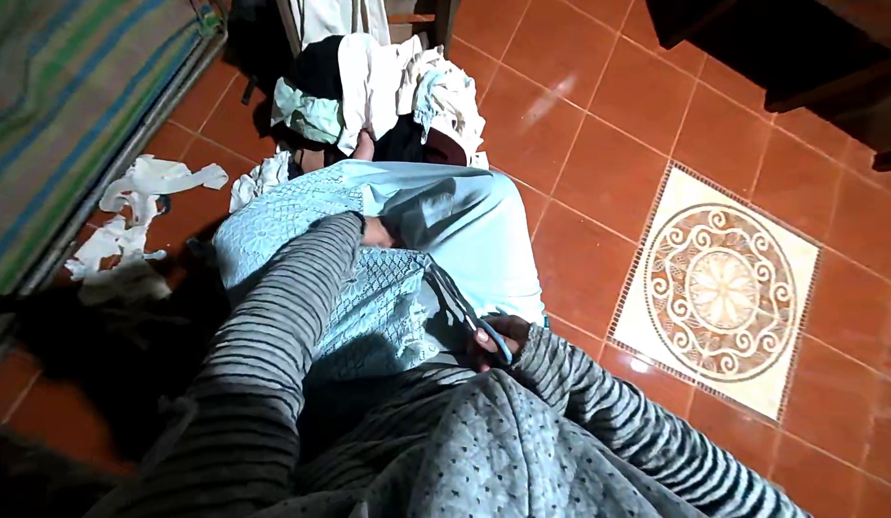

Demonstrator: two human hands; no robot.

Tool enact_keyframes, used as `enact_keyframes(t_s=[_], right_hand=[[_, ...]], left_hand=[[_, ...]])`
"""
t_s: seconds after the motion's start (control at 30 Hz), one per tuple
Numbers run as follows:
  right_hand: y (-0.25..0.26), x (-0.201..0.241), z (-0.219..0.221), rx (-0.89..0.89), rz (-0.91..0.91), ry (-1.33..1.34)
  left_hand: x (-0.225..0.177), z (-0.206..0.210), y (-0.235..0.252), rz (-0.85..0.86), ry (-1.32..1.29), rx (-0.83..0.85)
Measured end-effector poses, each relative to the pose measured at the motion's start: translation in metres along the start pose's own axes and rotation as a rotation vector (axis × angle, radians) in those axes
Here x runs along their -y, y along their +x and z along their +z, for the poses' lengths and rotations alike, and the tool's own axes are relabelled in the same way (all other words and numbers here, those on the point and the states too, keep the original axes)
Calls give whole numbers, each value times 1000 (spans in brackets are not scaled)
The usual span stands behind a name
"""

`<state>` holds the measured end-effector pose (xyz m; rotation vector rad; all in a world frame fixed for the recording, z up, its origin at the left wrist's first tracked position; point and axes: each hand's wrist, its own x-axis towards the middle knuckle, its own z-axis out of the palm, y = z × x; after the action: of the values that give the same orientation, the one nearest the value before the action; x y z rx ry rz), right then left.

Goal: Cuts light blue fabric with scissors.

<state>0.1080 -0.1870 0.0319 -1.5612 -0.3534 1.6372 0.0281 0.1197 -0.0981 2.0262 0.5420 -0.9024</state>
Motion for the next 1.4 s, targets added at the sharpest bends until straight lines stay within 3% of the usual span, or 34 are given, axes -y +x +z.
enact_keyframes(t_s=[0.13, 0.23, 0.43, 0.57, 0.63, 0.77, 0.9, 1.07, 1.4], right_hand=[[2, 3, -5, 61, -37, 90], [7, 14, -2, 41, -1, 120], [18, 50, 5, 0, 103, -62], [40, 32, -29, 170, -73, -36], [48, 24, -38, 200, -67, 2], [39, 54, -21, 135, 87, -85], [46, 53, -20, 210, 15, -73], [51, 64, -10, 164, 78, -107], [57, 45, -14, 177, -144, 50]], left_hand=[[7, -35, -37, 104, -889, -666], [10, -39, -51, 220, -1037, -880], [10, -39, -48, 245, -996, -914], [12, -40, -46, 287, -1013, -947], [15, -41, -47, 308, -1032, -949], [15, -43, -49, 327, -1034, -970], [14, -44, -50, 332, -1031, -999], [14, -46, -52, 329, -1031, -1047], [15, -46, -52, 342, -1053, -1080]])
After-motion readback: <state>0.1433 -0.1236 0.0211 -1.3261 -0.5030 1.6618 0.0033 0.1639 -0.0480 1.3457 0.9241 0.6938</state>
